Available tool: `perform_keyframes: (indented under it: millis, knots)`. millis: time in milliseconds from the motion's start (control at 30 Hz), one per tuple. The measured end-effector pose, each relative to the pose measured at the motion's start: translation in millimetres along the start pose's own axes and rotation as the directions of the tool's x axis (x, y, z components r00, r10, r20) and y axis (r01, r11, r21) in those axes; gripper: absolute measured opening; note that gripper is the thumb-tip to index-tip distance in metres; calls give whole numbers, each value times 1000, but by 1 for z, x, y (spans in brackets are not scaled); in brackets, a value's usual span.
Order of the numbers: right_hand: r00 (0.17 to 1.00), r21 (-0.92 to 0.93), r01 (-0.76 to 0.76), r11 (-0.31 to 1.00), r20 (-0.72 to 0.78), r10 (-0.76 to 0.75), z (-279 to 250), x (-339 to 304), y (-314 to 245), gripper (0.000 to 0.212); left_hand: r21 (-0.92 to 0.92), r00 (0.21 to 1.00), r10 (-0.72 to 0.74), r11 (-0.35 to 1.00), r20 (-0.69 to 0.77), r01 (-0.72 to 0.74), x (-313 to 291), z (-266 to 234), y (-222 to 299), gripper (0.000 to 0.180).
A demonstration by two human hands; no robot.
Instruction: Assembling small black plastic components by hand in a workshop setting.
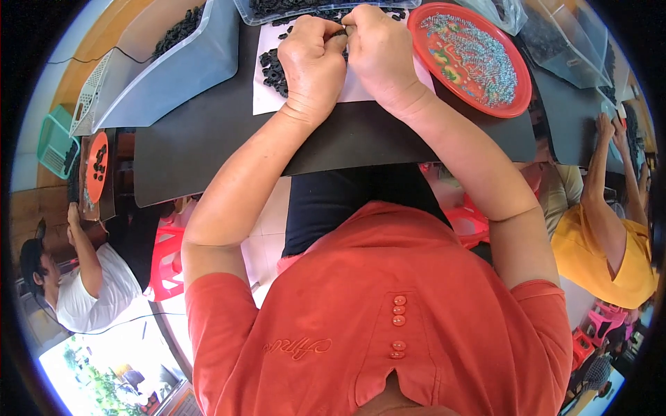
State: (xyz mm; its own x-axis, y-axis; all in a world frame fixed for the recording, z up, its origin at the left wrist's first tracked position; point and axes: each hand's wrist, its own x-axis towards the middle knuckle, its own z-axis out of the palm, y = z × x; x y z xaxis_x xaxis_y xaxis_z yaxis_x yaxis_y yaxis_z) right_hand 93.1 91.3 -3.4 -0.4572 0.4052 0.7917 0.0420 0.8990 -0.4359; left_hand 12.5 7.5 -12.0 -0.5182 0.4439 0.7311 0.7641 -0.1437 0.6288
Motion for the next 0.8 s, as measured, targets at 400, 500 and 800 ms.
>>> perform_keyframes:
  millis: [400,500,800]
  knots:
    - [849,541,-529,653,338,407,-8,5,9,16,-313,849,-505,790,157,528,9,-6,8,9]
    - [832,545,-555,628,373,412,-8,6,11,16,-323,838,-517,774,176,545,9,-7,8,9]
    - [774,559,-632,537,442,452,-16,8,7,18,-287,861,-475,812,180,508,8,-6,9,10]
